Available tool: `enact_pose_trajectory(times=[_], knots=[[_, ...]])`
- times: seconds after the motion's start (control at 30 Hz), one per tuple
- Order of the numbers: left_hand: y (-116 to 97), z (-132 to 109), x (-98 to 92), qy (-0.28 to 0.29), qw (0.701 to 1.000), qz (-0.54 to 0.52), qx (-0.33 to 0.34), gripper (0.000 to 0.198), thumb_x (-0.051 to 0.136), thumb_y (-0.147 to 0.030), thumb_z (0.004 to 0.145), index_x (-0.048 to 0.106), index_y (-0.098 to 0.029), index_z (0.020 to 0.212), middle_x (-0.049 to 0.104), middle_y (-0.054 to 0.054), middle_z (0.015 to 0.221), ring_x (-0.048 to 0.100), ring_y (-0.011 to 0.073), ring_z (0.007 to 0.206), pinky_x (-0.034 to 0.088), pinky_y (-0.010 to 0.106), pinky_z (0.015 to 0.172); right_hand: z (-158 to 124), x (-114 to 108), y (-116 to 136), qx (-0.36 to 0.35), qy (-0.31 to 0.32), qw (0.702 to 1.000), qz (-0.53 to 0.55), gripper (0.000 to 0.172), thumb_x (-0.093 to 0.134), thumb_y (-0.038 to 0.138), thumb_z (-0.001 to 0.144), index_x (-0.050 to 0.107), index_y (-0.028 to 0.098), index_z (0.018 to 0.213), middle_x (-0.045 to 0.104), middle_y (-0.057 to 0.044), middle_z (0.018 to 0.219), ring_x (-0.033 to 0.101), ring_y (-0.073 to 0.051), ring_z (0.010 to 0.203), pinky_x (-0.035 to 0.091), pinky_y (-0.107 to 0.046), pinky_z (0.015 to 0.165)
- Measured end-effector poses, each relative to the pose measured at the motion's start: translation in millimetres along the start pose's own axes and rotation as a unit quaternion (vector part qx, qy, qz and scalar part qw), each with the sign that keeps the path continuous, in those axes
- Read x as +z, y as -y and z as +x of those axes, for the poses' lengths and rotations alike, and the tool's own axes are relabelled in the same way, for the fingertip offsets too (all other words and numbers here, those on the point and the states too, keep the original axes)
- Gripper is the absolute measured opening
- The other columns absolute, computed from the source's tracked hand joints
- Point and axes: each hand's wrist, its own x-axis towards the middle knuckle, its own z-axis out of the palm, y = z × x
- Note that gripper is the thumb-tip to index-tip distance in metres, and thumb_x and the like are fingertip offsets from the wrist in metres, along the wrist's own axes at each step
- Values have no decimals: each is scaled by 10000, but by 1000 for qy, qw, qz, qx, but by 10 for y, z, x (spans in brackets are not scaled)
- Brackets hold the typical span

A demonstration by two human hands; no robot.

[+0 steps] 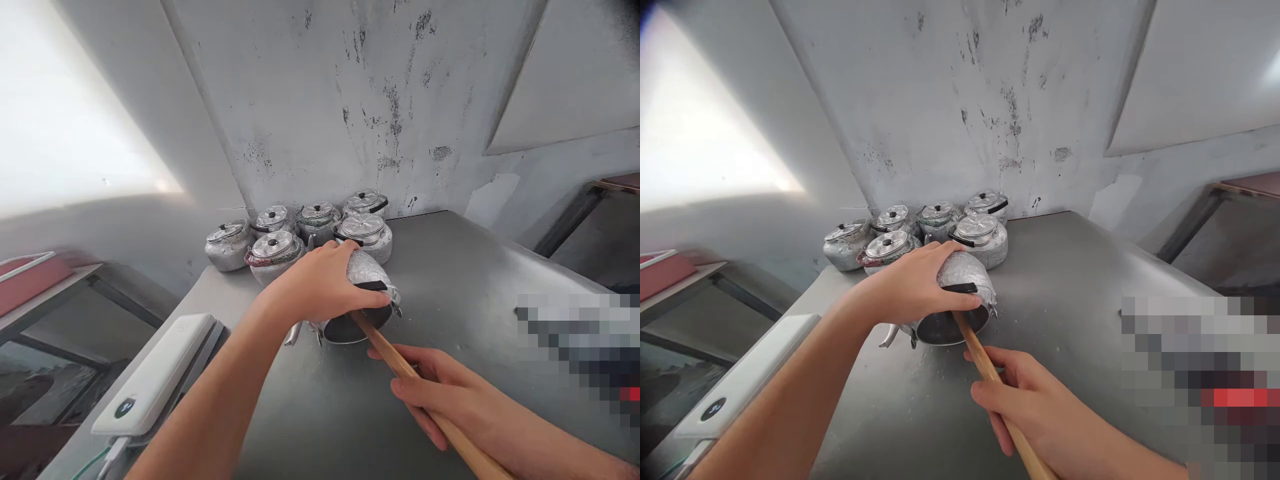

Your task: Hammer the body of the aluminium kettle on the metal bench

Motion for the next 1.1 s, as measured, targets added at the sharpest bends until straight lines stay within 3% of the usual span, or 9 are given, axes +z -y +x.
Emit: enact_pose_trajectory(times=[0.13, 0.33, 0.5, 0.7, 0.87, 1.0, 1.1], knots=[[-2, -4, 0, -1, 1000, 1, -4, 880, 605, -801, 777, 523, -263, 1468, 603, 111, 1426, 596, 388, 1242, 511, 416, 911, -6, -7, -5, -10, -9, 1000, 18, 474, 613, 568, 837, 672, 217, 1149, 488, 55, 593, 451, -222, 705, 366, -323, 720], [-13, -14, -5, 1, 1000, 2, -9, 915, 605, -802, 776, 500, -248, 1498, 580, 124, 1462, 573, 399, 1277, 500, 434, 959, -21, 1, 58, 8, -21, 1000, -6, 338, 593, 562, 825, 634, 238, 915, 501, 40, 607, 432, -209, 710, 364, -312, 703], [-22, -8, -10, 1, 1000, 4, -8, 873, 605, -791, 778, 527, -258, 1465, 597, 120, 1433, 584, 405, 1261, 506, 433, 944, 1, -11, 23, -13, -3, 1000, 4, 337, 617, 501, 853, 655, 225, 1042, 458, 63, 597, 389, -189, 656, 336, -304, 669], [-26, -5, -14, 2, 1000, 1, -6, 860, 604, -792, 773, 540, -261, 1446, 611, 118, 1406, 596, 406, 1238, 510, 425, 915, -17, -22, 3, -14, 4, 1000, 5, 460, 576, 511, 906, 631, 202, 1243, 485, 56, 620, 422, -216, 738, 353, -320, 754], [-33, -9, -14, 3, 1000, 4, -6, 890, 601, -788, 782, 512, -246, 1482, 604, 119, 1412, 584, 395, 1249, 502, 428, 936, -5, 5, 22, 1, 6, 1000, -11, 358, 573, 459, 908, 649, 191, 1134, 487, 52, 619, 426, -203, 709, 337, -315, 709], [-42, -6, -16, 4, 1000, 9, -7, 871, 604, -783, 785, 523, -247, 1467, 584, 120, 1437, 575, 395, 1257, 496, 437, 955, 13, 2, -7, -22, 7, 1000, 2, 385, 567, 505, 903, 606, 214, 1151, 481, 63, 622, 405, -194, 686, 331, -311, 701], [-41, -1, -16, 6, 1000, 10, -9, 839, 598, -783, 791, 540, -259, 1444, 575, 117, 1444, 577, 395, 1254, 499, 434, 946, 4, -9, -16, 2, 12, 1000, -8, 305, 583, 496, 886, 615, 221, 1014, 484, 52, 612, 412, -198, 704, 337, -309, 702]])
